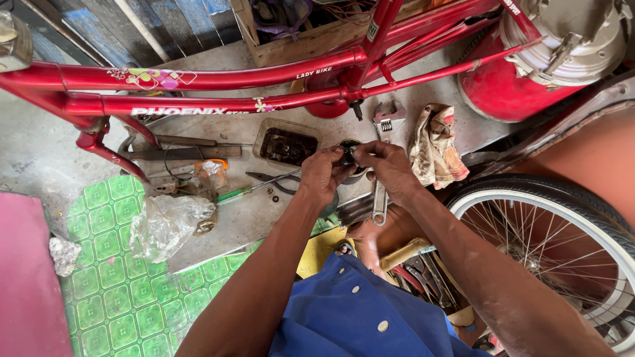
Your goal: The person cleans a bicycle part with a rag, then uses a small tool to apply grease from a container to the part. The person then installs the greased part into the bicycle frame and tightens it by hand.
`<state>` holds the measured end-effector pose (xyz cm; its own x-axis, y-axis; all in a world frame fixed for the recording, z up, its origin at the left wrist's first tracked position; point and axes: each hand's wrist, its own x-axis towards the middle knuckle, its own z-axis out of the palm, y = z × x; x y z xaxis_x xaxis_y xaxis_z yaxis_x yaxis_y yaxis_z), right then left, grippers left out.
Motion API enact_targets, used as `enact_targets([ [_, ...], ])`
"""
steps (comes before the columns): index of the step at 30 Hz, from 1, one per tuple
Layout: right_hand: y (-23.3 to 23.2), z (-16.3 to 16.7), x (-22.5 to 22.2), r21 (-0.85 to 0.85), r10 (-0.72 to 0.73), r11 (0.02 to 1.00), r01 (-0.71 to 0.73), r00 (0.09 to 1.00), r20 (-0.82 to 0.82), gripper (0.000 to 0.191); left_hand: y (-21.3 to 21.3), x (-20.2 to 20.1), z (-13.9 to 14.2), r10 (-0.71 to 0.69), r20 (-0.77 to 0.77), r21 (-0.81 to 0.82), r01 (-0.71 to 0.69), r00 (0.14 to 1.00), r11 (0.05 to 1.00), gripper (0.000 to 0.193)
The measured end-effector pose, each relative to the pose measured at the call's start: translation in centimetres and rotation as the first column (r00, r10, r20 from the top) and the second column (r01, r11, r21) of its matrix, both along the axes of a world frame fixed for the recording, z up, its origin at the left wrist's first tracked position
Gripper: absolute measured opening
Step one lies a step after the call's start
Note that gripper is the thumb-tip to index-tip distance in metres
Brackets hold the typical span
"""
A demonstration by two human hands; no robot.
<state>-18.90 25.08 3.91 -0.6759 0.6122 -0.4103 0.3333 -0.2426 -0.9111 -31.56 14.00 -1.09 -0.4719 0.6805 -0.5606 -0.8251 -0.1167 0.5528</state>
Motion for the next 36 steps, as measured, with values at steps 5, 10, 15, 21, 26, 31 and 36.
enact_targets([
  [5,1.2,-0.7,0.5,-0.202,-0.102,0.977,0.075,0.986,-0.13,0.008,-0.2,-0.2,0.5,0.006,0.036,-0.001,-0.006,0.999,1.0,0.014],
  [10,1.6,-0.8,0.9,-0.24,-0.131,0.967,0.09,0.978,-0.161,0.009,-0.3,-0.1,0.4,-0.005,0.048,0.01,0.005,0.999,1.0,0.019],
  [15,2.0,-0.8,1.2,-0.242,-0.231,0.948,0.207,0.97,-0.075,0.019,-0.2,0.0,0.1,-0.002,0.058,-0.035,0.005,0.998,0.999,0.019],
  [21,4.1,-3.1,2.2,-0.283,-0.282,0.918,0.278,0.959,0.028,0.014,-0.9,0.1,0.0,0.035,0.031,-0.072,-0.033,0.999,0.997,0.017],
  [26,4.8,-4.9,2.1,0.285,-0.076,0.958,-0.02,0.944,0.32,0.023,-1.6,-0.1,0.1,0.055,0.028,-0.105,-0.052,0.998,0.993,0.018],
  [31,4.6,-5.4,0.8,0.493,0.092,0.714,-0.497,0.765,0.637,0.039,-2.3,-0.2,-0.1,0.096,0.029,-0.148,-0.091,0.995,0.985,0.017],
  [36,4.3,-6.4,0.3,0.524,0.094,0.701,-0.484,0.791,0.604,0.037,-2.7,-0.3,-0.4,0.124,0.032,-0.155,-0.117,0.992,0.981,0.017],
])
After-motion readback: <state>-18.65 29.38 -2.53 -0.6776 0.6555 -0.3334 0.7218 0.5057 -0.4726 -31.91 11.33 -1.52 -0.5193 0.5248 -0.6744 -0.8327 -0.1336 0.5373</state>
